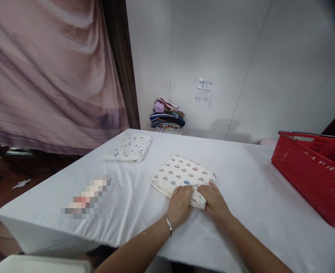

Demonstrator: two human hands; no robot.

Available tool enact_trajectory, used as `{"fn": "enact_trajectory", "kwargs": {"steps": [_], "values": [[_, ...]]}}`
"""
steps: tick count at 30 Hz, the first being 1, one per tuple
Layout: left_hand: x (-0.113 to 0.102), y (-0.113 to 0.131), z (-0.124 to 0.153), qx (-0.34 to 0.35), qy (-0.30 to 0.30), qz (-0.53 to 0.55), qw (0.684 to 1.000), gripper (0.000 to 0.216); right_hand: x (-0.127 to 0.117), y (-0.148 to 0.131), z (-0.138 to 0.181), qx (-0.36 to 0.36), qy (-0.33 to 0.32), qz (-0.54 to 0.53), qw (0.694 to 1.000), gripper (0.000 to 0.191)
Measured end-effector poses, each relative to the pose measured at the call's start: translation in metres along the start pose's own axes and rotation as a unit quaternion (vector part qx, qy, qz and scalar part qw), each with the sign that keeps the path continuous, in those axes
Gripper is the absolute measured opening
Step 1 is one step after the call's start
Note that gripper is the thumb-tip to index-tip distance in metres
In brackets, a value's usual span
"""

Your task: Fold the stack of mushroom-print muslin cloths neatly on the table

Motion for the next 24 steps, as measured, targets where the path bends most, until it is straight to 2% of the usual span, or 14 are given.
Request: {"fn": "enact_trajectory", "kwargs": {"steps": [4,7,11,15,19,22,24], "values": [[-0.011,-0.016,0.003,-0.015,0.022,-0.047,0.999,0.054,-0.015,0.009,-0.009,0.033,0.009,-0.03,0.999,0.032],[-0.02,-0.04,0.004,-0.043,0.031,-0.089,0.995,0.06,-0.03,0.017,-0.017,0.058,0.031,-0.046,0.997,0.032],[-0.033,-0.072,0.004,-0.083,0.042,-0.122,0.988,0.055,-0.04,0.028,-0.025,0.082,0.059,-0.077,0.992,0.035],[-0.045,-0.087,0.003,-0.107,0.042,-0.123,0.986,0.046,-0.051,0.04,-0.031,0.115,0.075,-0.121,0.983,0.034],[-0.065,-0.082,-0.009,-0.104,0.058,-0.1,0.988,0.044,-0.085,0.058,-0.034,0.17,0.103,-0.166,0.966,0.027],[-0.084,-0.059,-0.027,-0.086,0.061,-0.053,0.993,0.045,-0.124,0.081,-0.037,0.229,0.137,-0.218,0.939,0.031],[-0.095,-0.042,-0.038,-0.1,0.053,0.007,0.994,0.044,-0.151,0.096,-0.044,0.251,0.153,-0.252,0.922,0.037]]}}
Point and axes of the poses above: each hand's wrist, its own z-axis away from the middle knuckle, its own x-axis out of the palm, y = z × x, the point moved 10 cm from there along -z, towards the middle knuckle, and after that the axes turned 2 degrees about x, right-handed, at the moved point
